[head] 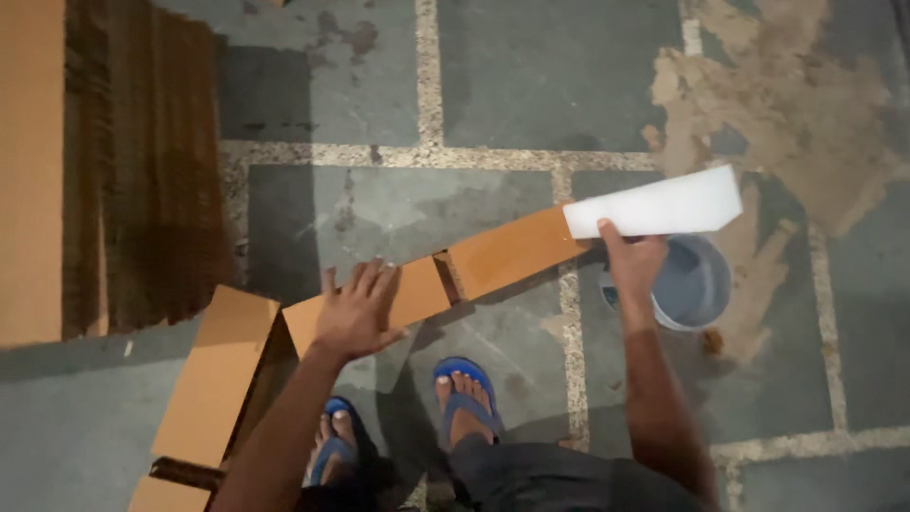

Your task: The person assembles a cardboard box by applying glue to the edges of a flat cardboard piece using a white rectangular applicator. They then fold the flaps and press them together to form the box structure.

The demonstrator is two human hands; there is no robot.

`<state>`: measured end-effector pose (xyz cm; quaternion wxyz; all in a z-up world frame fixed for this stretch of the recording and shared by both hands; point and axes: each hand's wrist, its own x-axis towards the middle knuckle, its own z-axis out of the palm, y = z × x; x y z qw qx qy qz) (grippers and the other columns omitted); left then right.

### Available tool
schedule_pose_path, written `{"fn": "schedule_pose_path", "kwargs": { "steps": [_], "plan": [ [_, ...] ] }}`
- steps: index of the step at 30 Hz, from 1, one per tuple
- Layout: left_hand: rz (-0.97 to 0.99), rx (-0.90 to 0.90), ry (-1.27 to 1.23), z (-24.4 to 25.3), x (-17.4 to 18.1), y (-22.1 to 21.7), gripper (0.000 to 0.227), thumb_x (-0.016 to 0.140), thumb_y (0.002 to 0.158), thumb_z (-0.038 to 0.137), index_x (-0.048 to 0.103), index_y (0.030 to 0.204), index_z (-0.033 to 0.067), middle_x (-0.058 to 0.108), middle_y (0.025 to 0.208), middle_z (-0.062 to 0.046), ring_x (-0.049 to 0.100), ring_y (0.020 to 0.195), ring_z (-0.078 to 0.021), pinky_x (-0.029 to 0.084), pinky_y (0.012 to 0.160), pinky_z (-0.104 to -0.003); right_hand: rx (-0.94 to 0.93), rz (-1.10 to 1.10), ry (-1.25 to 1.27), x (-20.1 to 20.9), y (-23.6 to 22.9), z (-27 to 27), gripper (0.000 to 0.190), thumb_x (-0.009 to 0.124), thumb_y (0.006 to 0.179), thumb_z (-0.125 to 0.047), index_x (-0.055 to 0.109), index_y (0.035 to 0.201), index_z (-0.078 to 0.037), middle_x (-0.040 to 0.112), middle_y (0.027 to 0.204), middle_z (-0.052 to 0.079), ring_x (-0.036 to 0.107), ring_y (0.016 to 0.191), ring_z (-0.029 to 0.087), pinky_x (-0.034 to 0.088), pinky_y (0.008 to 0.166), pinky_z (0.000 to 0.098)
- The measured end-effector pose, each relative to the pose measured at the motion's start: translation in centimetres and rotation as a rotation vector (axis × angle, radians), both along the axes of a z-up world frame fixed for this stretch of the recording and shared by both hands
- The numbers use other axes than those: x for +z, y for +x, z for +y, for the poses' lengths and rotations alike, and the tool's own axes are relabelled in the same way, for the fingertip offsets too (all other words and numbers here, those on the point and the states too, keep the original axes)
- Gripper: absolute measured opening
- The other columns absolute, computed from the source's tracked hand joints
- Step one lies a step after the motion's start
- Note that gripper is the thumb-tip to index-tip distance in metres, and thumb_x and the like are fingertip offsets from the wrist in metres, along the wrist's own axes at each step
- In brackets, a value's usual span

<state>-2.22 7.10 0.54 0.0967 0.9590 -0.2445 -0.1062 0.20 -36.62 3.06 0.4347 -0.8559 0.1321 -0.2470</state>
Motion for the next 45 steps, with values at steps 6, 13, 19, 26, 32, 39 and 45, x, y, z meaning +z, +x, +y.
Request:
{"fn": "schedule_pose_path", "kwargs": {
  "steps": [6, 13, 19, 26, 32, 39, 45],
  "plan": [
    [0.111, 0.131, 0.095, 1.0, -0.7, -1.1, 0.106, 0.079, 0.069, 0.059, 0.033, 0.153, 0.0129, 0.046, 0.145, -0.01, 0.041, 0.137, -0.0289, 0.032, 0.106, -0.062, 0.006, 0.122, -0.059, -1.3, 0.7, 1.3, 0.042, 0.085, 0.086, -0.021, 0.07, 0.115, 0.006, 0.076, 0.105, 0.016, 0.075, 0.095, 0.023, 0.057, 0.084, 0.0365],
    [0.143, 0.136, 0.002, 1.3, -0.9, -0.6, 0.106, 0.082, 0.065, 0.054, 0.034, 0.149, 0.0121, 0.047, 0.141, -0.013, 0.041, 0.135, -0.0316, 0.031, 0.106, -0.058, 0.121, 0.092, -0.031, -2.4, 2.2, 3.5, 0.043, 0.086, 0.083, -0.019, 0.069, 0.112, 0.006, 0.076, 0.103, 0.016, 0.074, 0.089, 0.024, 0.059, 0.079, 0.0351],
    [0.081, 0.137, -0.066, 1.6, -0.9, -0.9, 0.103, 0.082, 0.065, 0.052, 0.037, 0.148, 0.011, 0.049, 0.14, -0.013, 0.042, 0.135, -0.0322, 0.032, 0.108, -0.058, 0.353, 0.033, -0.077, -1.5, 2.3, 7.9, 0.044, 0.087, 0.081, -0.018, 0.068, 0.113, 0.005, 0.074, 0.105, 0.016, 0.074, 0.092, 0.023, 0.059, 0.081, 0.0353],
    [0.07, 0.145, -0.075, 1.5, -0.8, -1.0, 0.102, 0.081, 0.066, 0.051, 0.037, 0.148, 0.0098, 0.049, 0.142, -0.014, 0.042, 0.136, -0.0322, 0.031, 0.111, -0.058, 0.612, 0.104, -0.286, 0.4, 2.1, 13.6, 0.037, 0.087, 0.085, -0.017, 0.074, 0.118, -0.007, 0.078, 0.108, 0.009, 0.076, 0.093, 0.026, 0.058, 0.082, 0.0364],
    [0.113, 0.16, -0.042, 1.5, -0.6, -1.0, 0.105, 0.082, 0.067, 0.051, 0.034, 0.152, 0.0127, 0.046, 0.146, -0.012, 0.039, 0.139, -0.031, 0.03, 0.112, -0.058, 0.833, -0.159, -0.124, 2.0, -2.2, 15.1, 0.046, 0.085, 0.084, -0.022, 0.065, 0.123, -0.006, 0.069, 0.119, 0.011, 0.067, 0.112, 0.026, 0.054, 0.096, 0.0384],
    [0.145, 0.146, -0.025, 1.7, -1.0, -1.1, 0.105, 0.081, 0.068, 0.054, 0.033, 0.152, 0.013, 0.045, 0.147, -0.012, 0.039, 0.139, -0.0303, 0.028, 0.113, -0.056, 0.27, 0.194, -0.086, -1.7, -1.2, 2.8, 0.044, 0.082, 0.087, -0.017, 0.07, 0.126, -0.001, 0.075, 0.118, 0.015, 0.072, 0.107, 0.028, 0.055, 0.098, 0.0386],
    [0.107, 0.15, -0.06, 1.7, -1.1, -0.9, 0.105, 0.08, 0.067, 0.056, 0.034, 0.151, 0.0124, 0.046, 0.146, -0.013, 0.039, 0.139, -0.0309, 0.028, 0.113, -0.056, 0.248, 0.142, -0.193, -3.6, 1.0, 0.5, 0.047, 0.084, 0.086, -0.019, 0.067, 0.126, 0.0, 0.073, 0.116, 0.016, 0.072, 0.105, 0.03, 0.056, 0.097, 0.0405]
  ]
}}
